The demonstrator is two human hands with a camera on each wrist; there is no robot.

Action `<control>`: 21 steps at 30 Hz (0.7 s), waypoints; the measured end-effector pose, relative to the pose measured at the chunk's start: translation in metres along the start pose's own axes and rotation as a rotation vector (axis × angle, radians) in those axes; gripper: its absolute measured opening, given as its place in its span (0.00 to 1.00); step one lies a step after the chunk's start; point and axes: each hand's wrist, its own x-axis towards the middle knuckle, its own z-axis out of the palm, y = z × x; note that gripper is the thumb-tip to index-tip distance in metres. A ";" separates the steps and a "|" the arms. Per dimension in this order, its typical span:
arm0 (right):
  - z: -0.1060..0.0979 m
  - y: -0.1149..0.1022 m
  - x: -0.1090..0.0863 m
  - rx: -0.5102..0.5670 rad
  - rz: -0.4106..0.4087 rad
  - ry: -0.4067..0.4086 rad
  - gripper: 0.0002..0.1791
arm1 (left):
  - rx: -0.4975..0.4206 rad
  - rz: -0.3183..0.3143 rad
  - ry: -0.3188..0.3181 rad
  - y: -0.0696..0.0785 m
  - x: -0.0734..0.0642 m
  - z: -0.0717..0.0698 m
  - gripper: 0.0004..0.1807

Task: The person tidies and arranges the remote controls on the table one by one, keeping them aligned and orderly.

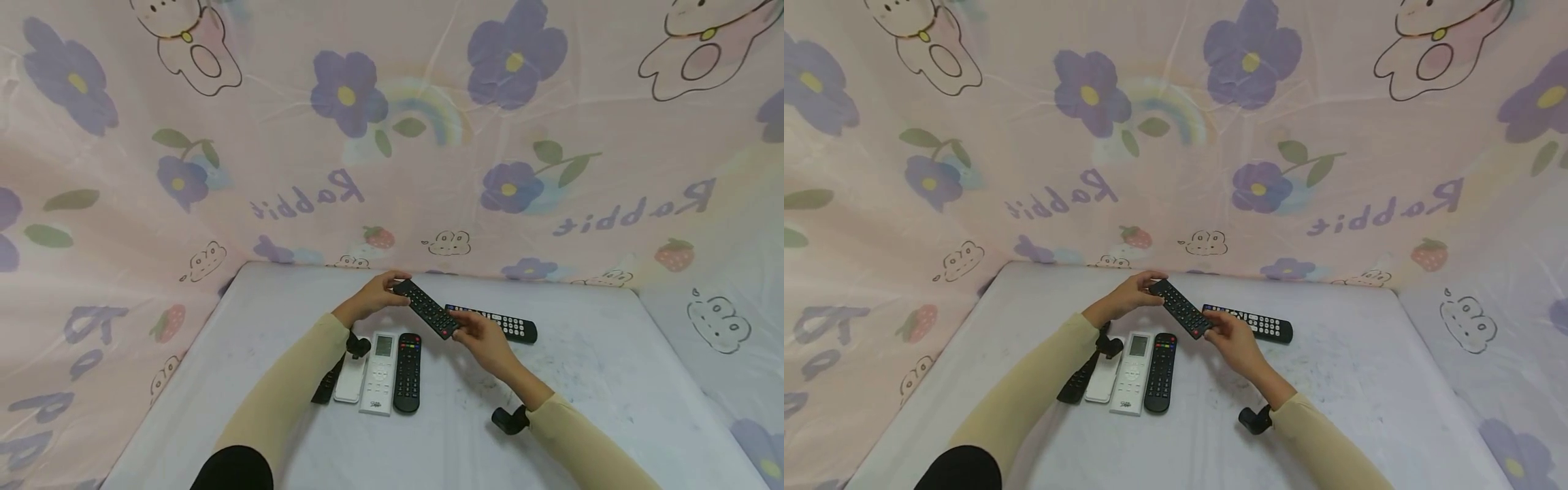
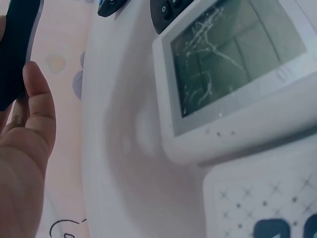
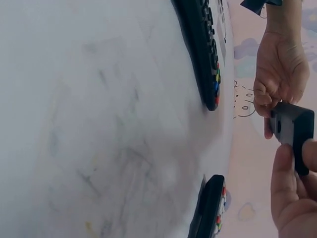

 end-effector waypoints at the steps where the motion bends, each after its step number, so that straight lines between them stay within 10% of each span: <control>1: 0.000 0.000 0.000 0.010 0.014 -0.001 0.22 | 0.006 0.000 0.005 0.000 0.000 0.000 0.33; 21: -0.005 0.002 0.003 0.041 0.148 0.064 0.30 | 0.077 -0.010 0.025 0.001 -0.016 -0.001 0.32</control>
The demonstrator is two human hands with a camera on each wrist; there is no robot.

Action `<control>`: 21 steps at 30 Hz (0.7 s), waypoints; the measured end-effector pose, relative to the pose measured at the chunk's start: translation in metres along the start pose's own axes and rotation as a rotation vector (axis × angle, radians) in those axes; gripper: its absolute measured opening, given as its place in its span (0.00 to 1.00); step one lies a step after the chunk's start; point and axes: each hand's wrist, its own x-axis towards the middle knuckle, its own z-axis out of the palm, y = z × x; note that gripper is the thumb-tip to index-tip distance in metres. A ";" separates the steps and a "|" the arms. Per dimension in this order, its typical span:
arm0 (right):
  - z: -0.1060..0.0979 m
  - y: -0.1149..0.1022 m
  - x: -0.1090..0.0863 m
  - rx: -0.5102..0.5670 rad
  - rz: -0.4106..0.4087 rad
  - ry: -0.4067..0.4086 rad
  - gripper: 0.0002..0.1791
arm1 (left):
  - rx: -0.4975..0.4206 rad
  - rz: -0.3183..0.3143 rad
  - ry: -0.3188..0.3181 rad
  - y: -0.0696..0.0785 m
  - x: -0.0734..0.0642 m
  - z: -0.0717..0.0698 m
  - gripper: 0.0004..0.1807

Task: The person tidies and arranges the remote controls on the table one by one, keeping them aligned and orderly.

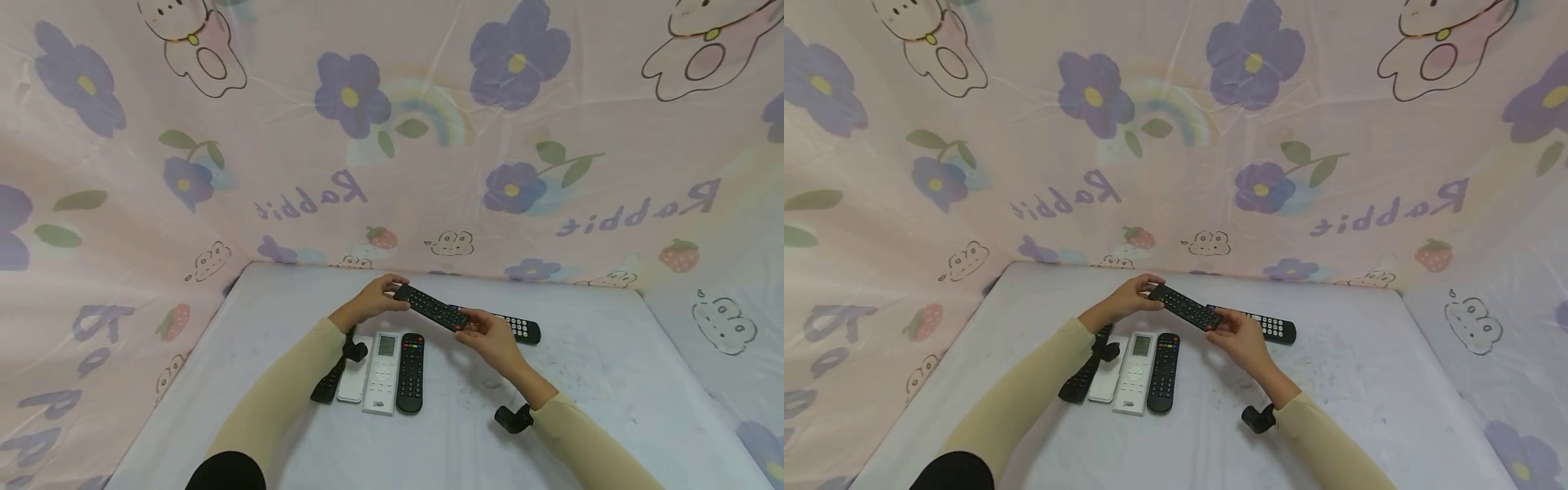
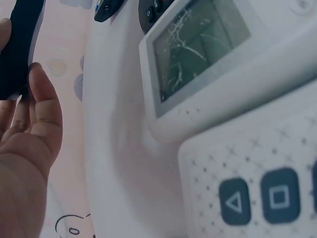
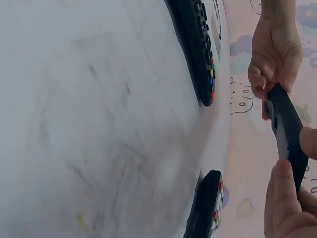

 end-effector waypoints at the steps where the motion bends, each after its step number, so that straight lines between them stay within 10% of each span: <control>1: -0.002 0.000 0.000 -0.004 -0.001 -0.004 0.29 | 0.009 -0.003 0.000 0.000 -0.001 -0.001 0.32; 21: -0.022 0.004 0.015 -0.052 0.030 -0.016 0.28 | 0.058 -0.074 0.106 0.007 -0.036 0.020 0.30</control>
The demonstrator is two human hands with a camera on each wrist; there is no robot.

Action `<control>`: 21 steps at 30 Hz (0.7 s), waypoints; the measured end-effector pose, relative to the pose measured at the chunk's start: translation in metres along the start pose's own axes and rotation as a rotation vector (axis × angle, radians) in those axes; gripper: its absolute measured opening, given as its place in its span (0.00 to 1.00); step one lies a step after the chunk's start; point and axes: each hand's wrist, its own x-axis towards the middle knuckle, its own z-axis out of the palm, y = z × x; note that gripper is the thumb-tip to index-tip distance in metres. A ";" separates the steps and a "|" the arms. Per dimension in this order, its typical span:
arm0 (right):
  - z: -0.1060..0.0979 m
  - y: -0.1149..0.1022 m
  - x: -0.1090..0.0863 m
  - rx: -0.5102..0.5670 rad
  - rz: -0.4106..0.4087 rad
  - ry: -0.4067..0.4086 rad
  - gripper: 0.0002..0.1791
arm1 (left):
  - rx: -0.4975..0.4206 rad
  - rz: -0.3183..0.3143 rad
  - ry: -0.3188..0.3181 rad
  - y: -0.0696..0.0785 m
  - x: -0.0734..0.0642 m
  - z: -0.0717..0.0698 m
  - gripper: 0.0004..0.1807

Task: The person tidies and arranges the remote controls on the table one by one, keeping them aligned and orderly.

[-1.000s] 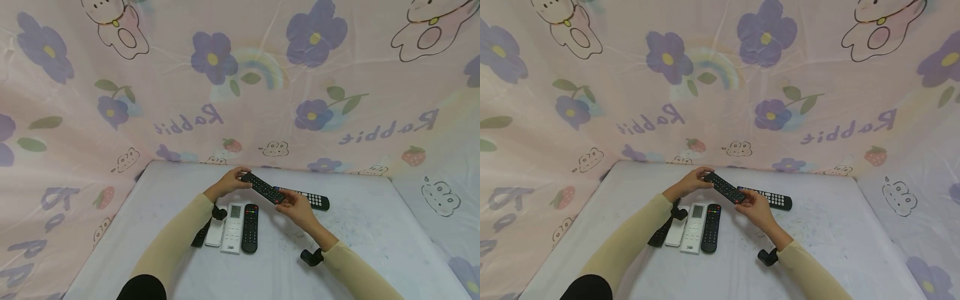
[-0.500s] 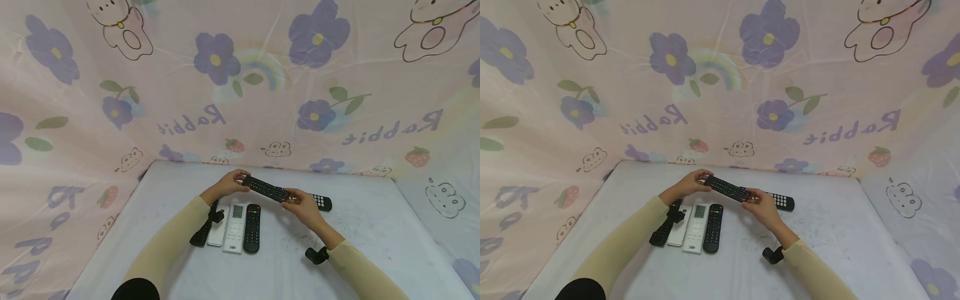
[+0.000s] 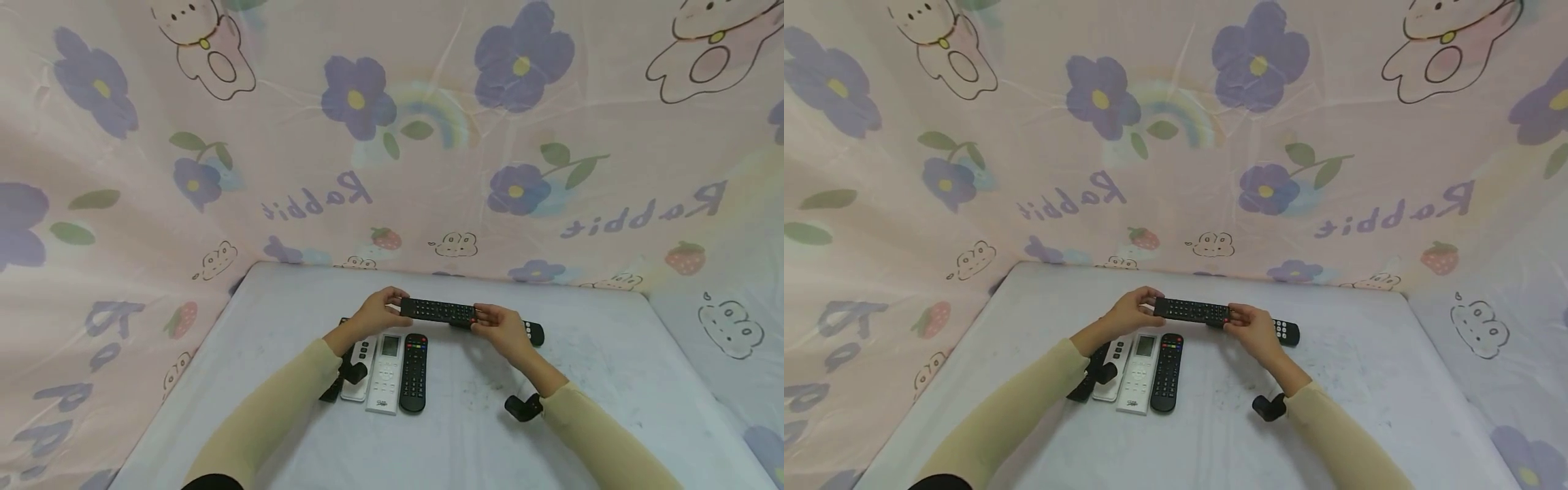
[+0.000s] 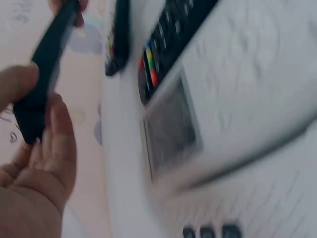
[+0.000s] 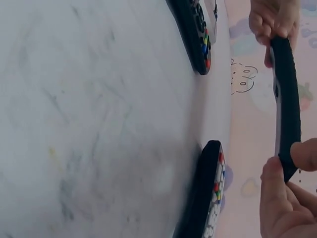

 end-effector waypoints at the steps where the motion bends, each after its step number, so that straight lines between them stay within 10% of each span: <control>1: -0.001 0.000 0.001 0.001 -0.003 -0.007 0.28 | -0.007 -0.007 0.006 0.001 -0.003 0.002 0.30; 12: -0.002 0.006 0.011 -0.041 -0.033 -0.059 0.23 | 0.029 -0.068 0.008 0.004 -0.045 0.033 0.32; 21: 0.000 0.009 0.017 -0.103 -0.129 -0.160 0.19 | -0.098 0.011 0.048 -0.005 -0.076 0.060 0.33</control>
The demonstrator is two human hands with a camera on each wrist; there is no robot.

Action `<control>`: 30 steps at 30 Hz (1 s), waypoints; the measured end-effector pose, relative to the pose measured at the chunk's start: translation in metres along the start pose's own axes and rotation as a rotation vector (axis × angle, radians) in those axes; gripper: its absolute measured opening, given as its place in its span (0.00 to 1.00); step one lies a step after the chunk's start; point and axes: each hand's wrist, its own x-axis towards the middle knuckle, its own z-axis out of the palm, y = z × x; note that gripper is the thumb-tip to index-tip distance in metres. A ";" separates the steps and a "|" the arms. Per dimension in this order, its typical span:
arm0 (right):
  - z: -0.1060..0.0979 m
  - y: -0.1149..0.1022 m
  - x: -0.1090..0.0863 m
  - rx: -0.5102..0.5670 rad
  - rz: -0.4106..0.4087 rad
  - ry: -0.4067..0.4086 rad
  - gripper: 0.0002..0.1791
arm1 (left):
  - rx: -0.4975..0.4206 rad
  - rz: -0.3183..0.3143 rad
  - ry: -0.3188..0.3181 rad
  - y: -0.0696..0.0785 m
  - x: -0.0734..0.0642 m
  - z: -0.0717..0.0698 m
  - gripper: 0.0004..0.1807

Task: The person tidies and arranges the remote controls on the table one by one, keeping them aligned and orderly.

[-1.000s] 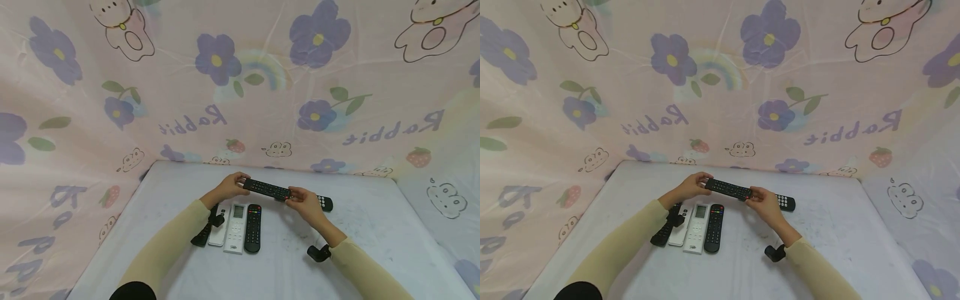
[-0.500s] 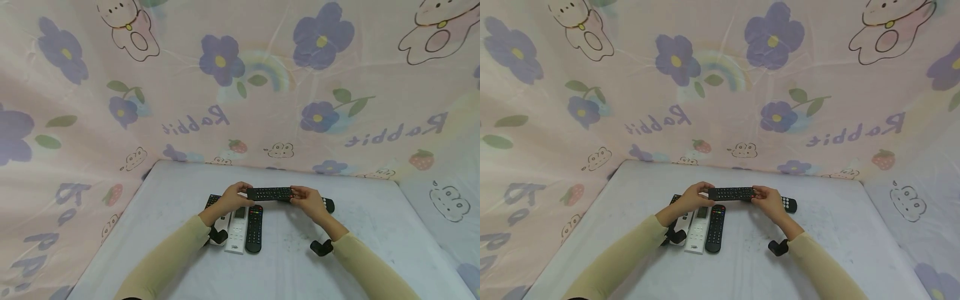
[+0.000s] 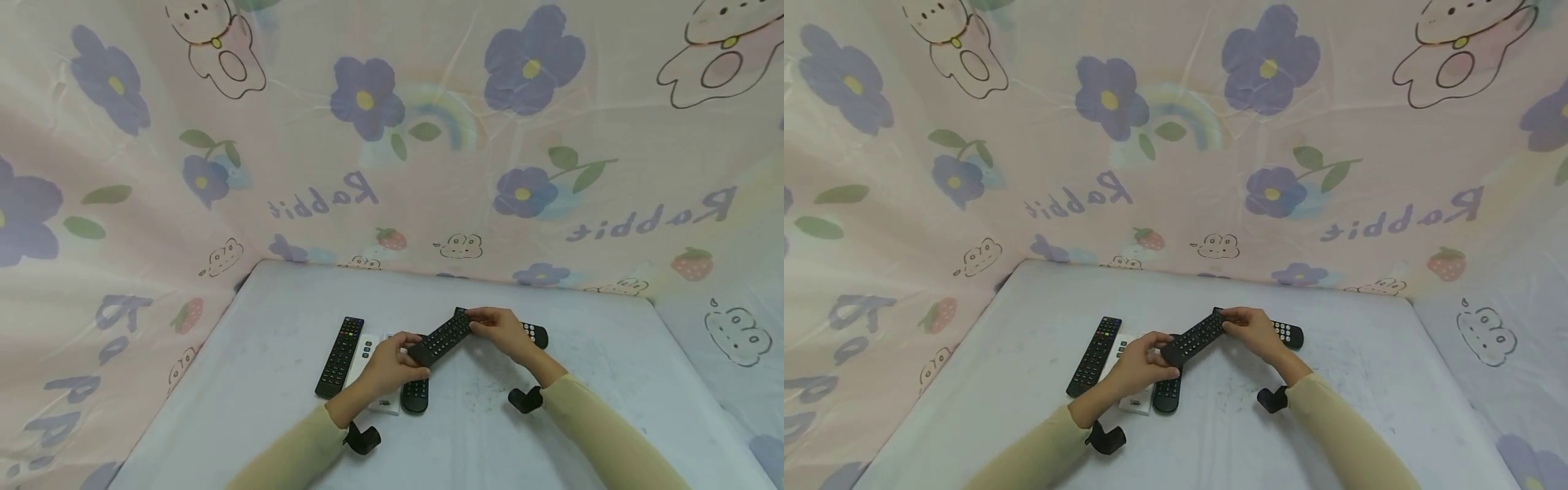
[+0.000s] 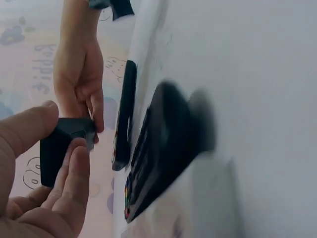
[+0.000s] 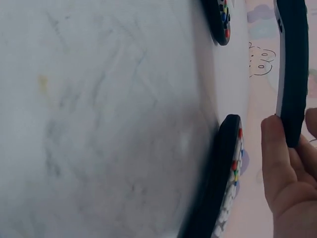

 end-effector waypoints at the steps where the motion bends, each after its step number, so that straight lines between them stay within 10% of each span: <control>1: 0.000 -0.001 0.001 -0.002 -0.004 -0.005 0.19 | -0.011 0.008 0.015 -0.001 -0.003 0.003 0.33; 18: 0.011 -0.015 0.016 -0.092 -0.046 -0.123 0.16 | -0.107 0.013 0.235 -0.013 -0.035 0.044 0.28; 30: 0.020 -0.018 0.022 -0.119 -0.044 -0.192 0.12 | 0.011 -0.007 0.303 -0.015 -0.040 0.059 0.28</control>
